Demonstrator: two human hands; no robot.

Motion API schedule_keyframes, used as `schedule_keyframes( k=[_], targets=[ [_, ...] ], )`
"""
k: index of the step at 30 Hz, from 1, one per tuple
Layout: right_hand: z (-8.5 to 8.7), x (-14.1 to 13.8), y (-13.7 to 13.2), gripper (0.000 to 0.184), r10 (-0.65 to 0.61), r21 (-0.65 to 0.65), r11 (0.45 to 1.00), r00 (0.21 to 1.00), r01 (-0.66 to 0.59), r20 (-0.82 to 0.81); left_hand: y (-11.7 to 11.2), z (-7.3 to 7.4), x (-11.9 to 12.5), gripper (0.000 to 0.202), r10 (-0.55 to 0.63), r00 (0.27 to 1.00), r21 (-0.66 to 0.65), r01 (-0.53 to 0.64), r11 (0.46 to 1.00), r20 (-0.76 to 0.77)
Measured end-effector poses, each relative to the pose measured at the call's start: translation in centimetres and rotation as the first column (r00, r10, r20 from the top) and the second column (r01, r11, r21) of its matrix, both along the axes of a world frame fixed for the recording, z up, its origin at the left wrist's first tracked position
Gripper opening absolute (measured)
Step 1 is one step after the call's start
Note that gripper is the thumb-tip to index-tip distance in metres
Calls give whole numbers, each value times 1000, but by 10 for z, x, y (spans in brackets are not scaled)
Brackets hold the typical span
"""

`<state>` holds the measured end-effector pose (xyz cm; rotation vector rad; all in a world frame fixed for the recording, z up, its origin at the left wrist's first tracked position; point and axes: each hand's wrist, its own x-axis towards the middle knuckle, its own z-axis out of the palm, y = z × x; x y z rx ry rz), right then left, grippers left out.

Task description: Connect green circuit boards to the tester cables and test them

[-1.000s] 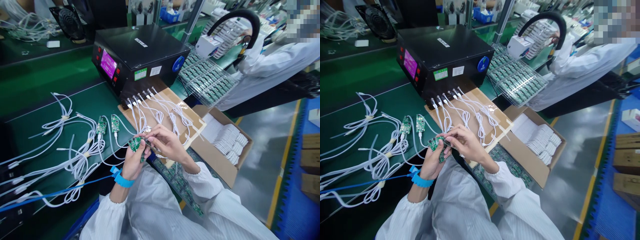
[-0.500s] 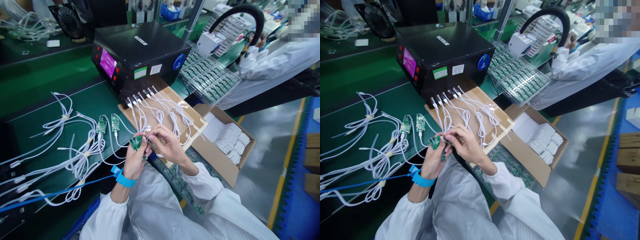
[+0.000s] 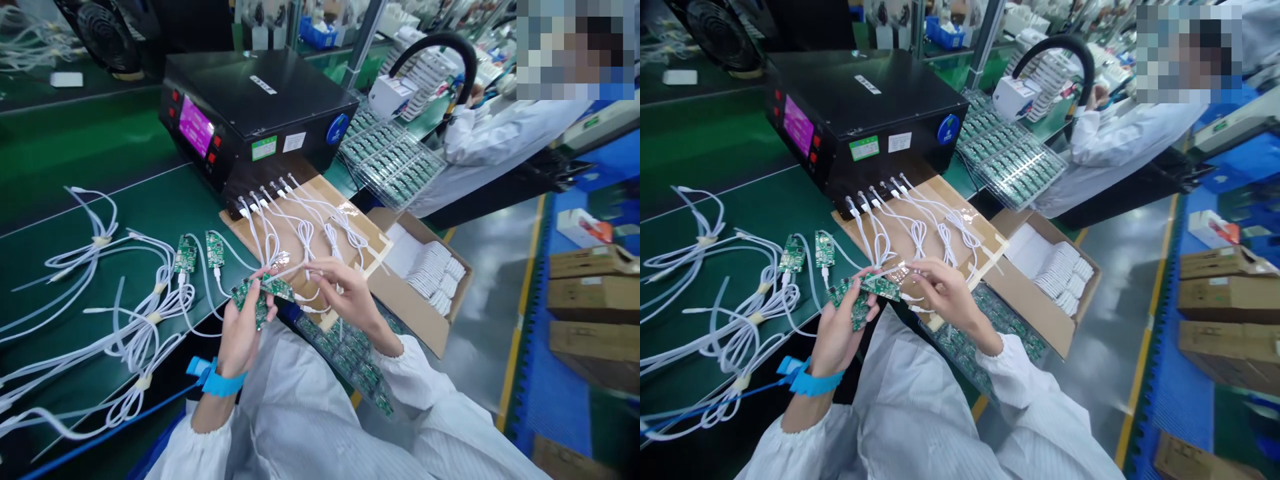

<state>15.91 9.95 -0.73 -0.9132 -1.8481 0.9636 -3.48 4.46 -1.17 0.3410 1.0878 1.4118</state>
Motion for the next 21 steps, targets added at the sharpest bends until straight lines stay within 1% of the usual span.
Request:
schedule_keyframes(
  k=[2, 4, 6, 9, 12, 16, 18, 21],
  targets=[
    [-8, 21, -10, 28, -48, 167, 986, 987, 22, 151, -8, -2, -10, 54, -34, 994, -66, 27, 997, -100],
    [-15, 41, -23, 35, -84, 265, 964, 941, -6, 327, -15, -6, -21, 59, -104, 975, -104, 85, 991, -197],
    [-21, 58, -37, 45, -104, 293, 955, 860, -55, 500, -18, -11, -27, 63, -157, 954, -102, 135, 986, -256],
    [-29, 72, -54, 57, -61, 251, 956, 733, -152, 677, -16, -16, -26, 66, -171, 953, -58, 162, 985, -251],
    [-37, 75, -63, 62, -47, 223, 958, 672, -179, 739, -13, -19, -18, 66, -161, 964, -11, 163, 987, -212],
    [-41, 75, -68, 58, -89, 258, 950, 639, -176, 764, -15, -22, -13, 61, -166, 962, 13, 173, 985, -217],
    [-40, 76, -68, 51, -101, 268, 949, 644, -167, 759, -17, -21, -16, 60, -171, 958, -2, 176, 984, -228],
    [-36, 82, -65, 42, -70, 244, 958, 699, -152, 712, -21, -15, -22, 59, -131, 962, -28, 128, 991, -241]
  ],
)
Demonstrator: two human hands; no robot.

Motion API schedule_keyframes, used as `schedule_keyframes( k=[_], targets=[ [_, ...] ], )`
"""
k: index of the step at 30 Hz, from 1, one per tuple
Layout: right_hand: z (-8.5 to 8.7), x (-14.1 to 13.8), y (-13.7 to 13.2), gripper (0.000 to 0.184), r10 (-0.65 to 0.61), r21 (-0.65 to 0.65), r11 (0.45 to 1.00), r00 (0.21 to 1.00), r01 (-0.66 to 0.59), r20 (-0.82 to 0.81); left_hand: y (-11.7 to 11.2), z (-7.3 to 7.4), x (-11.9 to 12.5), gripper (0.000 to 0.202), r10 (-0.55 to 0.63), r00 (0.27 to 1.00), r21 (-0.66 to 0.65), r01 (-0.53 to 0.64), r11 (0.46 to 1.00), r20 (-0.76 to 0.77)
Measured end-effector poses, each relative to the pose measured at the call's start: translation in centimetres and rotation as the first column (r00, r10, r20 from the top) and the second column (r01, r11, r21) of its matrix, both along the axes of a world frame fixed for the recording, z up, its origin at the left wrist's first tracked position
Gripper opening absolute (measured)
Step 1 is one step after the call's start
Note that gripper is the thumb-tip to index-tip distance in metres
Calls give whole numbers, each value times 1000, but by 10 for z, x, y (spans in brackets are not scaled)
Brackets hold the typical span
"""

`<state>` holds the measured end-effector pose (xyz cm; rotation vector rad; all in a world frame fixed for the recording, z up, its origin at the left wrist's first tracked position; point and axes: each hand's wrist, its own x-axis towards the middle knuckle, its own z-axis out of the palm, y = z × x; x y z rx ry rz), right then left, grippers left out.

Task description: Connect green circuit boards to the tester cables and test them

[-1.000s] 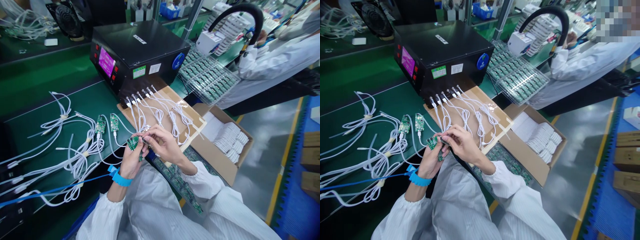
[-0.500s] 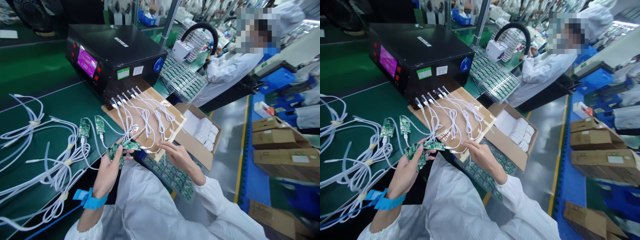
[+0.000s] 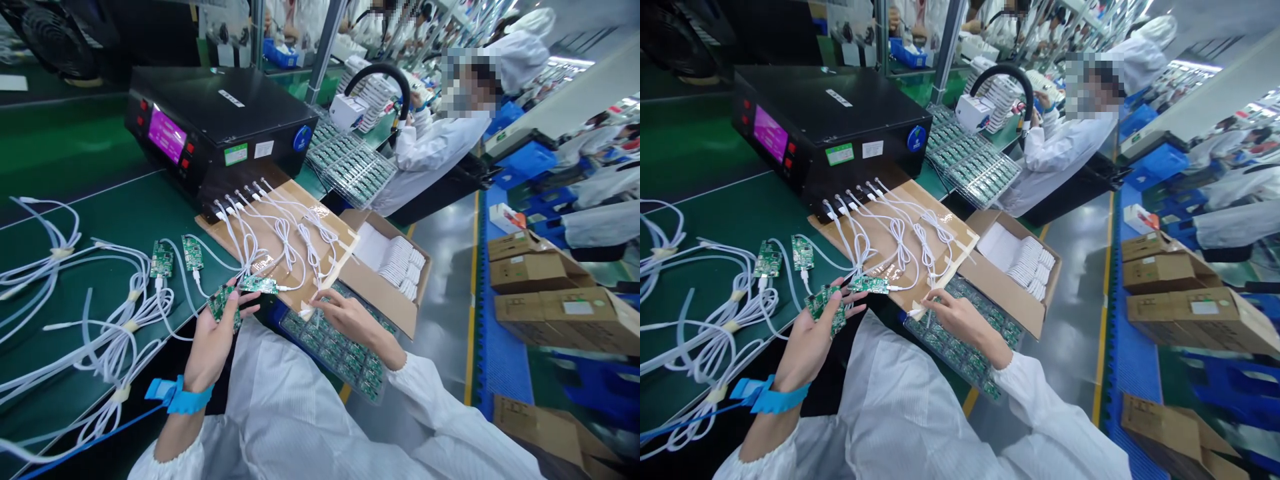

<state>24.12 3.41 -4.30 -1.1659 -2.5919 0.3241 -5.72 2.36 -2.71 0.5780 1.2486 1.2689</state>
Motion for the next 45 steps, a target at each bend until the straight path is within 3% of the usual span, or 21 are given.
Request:
schedule_keyframes(
  k=[3, 6, 9, 13, 15, 19, 27, 35, 41, 45],
  targets=[
    [4, 7, 3, 39, 18, -101, 994, 990, -32, -140, -2, 10, -5, 56, 71, 998, -12, -71, 997, 2],
    [6, 4, 5, 34, -54, -258, 965, 926, -48, -375, -3, 21, -6, 49, 146, 989, -13, -145, 989, 14],
    [3, -17, 2, 26, -227, -407, 912, 758, -56, -612, 1, 29, -3, 41, 208, 965, 3, -211, 977, 157],
    [-6, -64, -2, 20, -390, -474, 878, 483, -61, -784, 19, 37, 13, 32, 247, 896, 8, -269, 963, 368],
    [-10, -85, -3, 20, -413, -459, 888, 430, -4, -803, 31, 40, 22, 27, 265, 871, -11, -287, 958, 413],
    [-8, -107, -3, 14, -418, -404, 905, 452, 134, -788, 45, 40, 34, 21, 261, 849, -16, -285, 958, 460],
    [0, -108, 0, 13, -373, -338, 926, 540, 168, -755, 46, 31, 39, 22, 211, 867, 60, -265, 962, 452],
    [-1, -114, 0, 12, -438, -369, 899, 492, 235, -753, 44, 31, 46, 24, 202, 870, 76, -263, 962, 450],
    [0, -117, -1, 12, -534, -425, 844, 446, 328, -718, 38, 24, 46, 41, 161, 949, 161, -209, 964, 271],
    [1, -117, -2, 12, -529, -400, 844, 441, 356, -724, 31, 18, 42, 47, 122, 990, 198, -134, 971, 70]
  ],
)
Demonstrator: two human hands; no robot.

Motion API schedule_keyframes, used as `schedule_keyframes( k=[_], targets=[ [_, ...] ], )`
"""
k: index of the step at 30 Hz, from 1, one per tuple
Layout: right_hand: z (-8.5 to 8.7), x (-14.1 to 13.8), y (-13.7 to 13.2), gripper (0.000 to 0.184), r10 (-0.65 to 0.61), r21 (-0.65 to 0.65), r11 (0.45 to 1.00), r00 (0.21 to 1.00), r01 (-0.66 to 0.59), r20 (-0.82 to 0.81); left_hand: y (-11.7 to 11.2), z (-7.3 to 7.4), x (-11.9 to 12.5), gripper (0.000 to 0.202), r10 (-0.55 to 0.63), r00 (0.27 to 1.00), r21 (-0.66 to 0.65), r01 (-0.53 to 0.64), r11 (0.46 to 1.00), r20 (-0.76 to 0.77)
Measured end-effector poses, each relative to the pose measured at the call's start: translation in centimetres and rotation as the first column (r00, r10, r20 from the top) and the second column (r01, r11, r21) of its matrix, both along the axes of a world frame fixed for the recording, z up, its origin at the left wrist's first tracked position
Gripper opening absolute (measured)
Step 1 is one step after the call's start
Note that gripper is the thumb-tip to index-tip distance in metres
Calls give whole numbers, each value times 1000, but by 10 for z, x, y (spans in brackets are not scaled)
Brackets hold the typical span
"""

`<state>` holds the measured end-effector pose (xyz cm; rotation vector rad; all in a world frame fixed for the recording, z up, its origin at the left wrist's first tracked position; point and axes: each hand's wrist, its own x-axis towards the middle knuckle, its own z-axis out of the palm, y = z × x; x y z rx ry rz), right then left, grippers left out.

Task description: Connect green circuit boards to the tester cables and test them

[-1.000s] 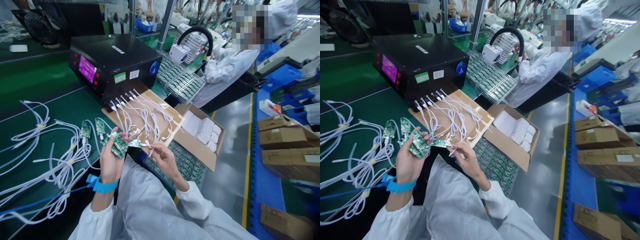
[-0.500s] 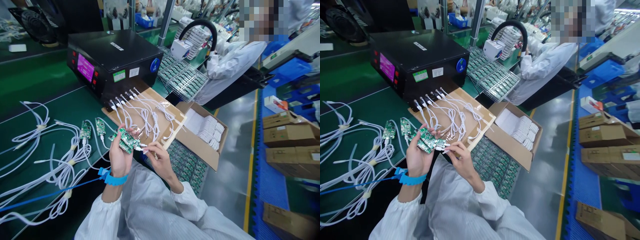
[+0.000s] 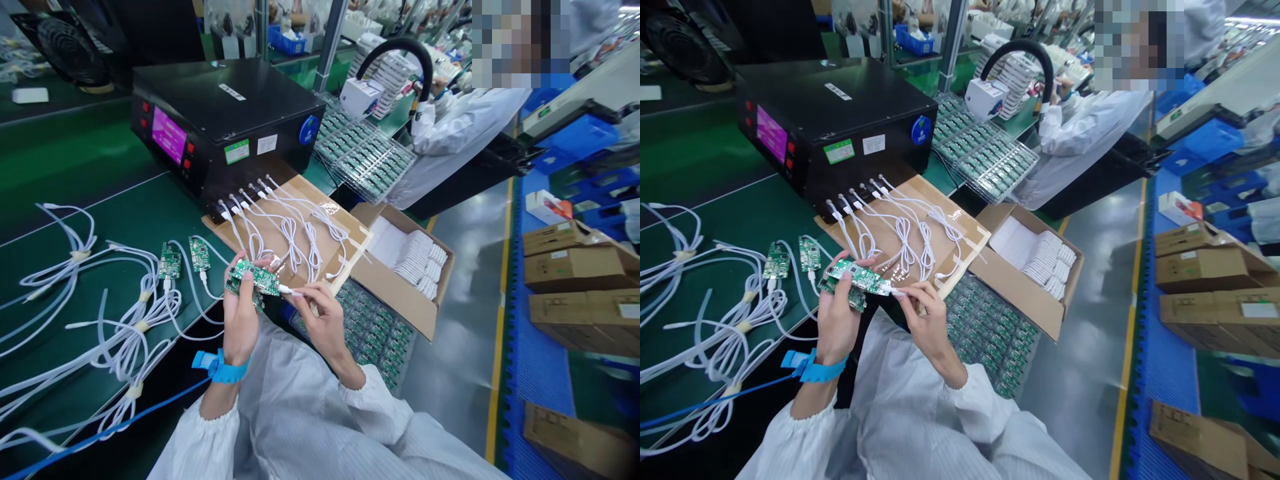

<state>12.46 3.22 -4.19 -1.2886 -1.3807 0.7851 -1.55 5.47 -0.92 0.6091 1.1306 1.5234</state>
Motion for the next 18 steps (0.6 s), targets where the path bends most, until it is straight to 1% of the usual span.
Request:
schedule_keyframes(
  k=[3, 6, 12, 18],
  targets=[
    [-1, 0, 0, 12, -5, 14, 1000, 1000, 5, -7, -3, 0, -3, 50, -14, 995, -4, 13, 1000, -101],
    [-2, 0, 0, 13, -7, 17, 1000, 1000, 7, -10, -5, 0, -6, 56, -48, 990, 4, 49, 999, -130],
    [1, -3, 2, 13, 3, 37, 999, 999, -2, -41, -7, -5, -13, 54, -85, 994, 56, 89, 994, -66],
    [6, -3, 2, 14, 15, 9, 1000, 1000, -14, -27, -7, -7, -18, 53, -115, 993, 83, 113, 990, 13]
  ],
)
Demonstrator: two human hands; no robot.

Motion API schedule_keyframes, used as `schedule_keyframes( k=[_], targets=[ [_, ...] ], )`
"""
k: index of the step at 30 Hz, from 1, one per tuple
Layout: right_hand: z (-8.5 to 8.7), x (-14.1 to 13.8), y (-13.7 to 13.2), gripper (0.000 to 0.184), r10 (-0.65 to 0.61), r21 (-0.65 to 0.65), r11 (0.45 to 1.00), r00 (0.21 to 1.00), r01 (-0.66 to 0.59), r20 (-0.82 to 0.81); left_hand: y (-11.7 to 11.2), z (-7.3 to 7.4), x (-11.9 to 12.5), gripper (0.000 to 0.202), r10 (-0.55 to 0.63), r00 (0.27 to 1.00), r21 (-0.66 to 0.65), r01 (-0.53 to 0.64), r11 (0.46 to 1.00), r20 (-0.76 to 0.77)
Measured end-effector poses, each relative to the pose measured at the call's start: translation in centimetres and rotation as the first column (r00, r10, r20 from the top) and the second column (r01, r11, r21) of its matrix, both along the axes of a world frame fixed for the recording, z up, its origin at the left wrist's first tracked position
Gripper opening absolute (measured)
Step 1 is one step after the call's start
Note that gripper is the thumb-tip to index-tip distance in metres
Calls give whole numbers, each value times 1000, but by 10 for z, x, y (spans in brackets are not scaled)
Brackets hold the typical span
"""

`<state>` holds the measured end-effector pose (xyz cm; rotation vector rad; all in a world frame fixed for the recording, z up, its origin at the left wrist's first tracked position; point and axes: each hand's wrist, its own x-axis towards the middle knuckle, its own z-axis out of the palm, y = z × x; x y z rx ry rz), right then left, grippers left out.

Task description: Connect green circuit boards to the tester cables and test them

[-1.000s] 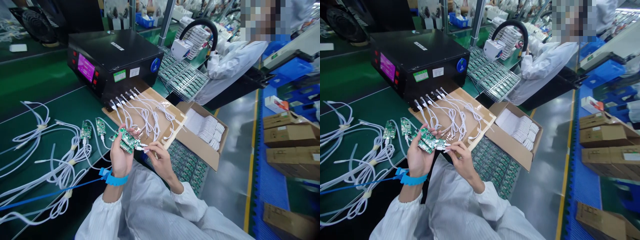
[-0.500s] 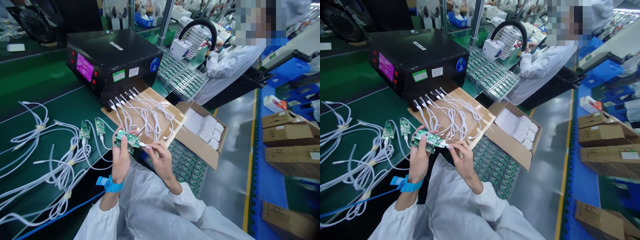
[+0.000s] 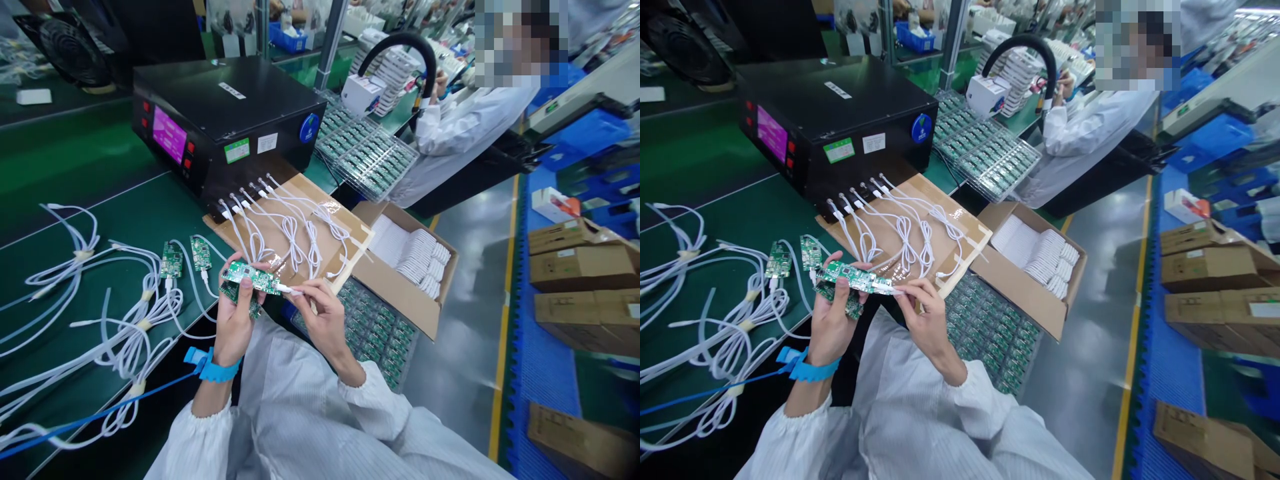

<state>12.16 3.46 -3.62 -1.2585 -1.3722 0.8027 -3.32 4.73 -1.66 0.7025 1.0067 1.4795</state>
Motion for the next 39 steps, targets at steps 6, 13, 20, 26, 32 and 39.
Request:
schedule_keyframes(
  k=[6, 13, 20, 26, 32, 39],
  targets=[
    [2, 1, 1, 13, -5, 1, 1000, 1000, 5, 3, 1, -2, -5, 50, -20, 1000, -2, 20, 1000, -1],
    [3, -1, 1, 10, 48, 8, 999, 998, -48, -42, 1, -6, -12, 59, -23, 999, 8, 23, 1000, -22],
    [2, -2, 2, 10, 62, -30, 997, 993, -65, -101, 2, 1, -12, 48, 1, 999, 12, -1, 1000, 50],
    [4, 2, 3, 11, 55, -3, 998, 994, -55, -92, 2, -11, -14, 41, -40, 998, 68, 43, 997, -39],
    [5, 2, 3, 11, 53, 26, 998, 996, -52, -71, 4, -17, -15, 41, -45, 998, 94, 48, 994, -40],
    [6, 26, 11, 19, 103, -163, 976, 964, -145, -243, 1, -6, -9, 36, -80, 995, 56, 77, 995, 60]
  ],
)
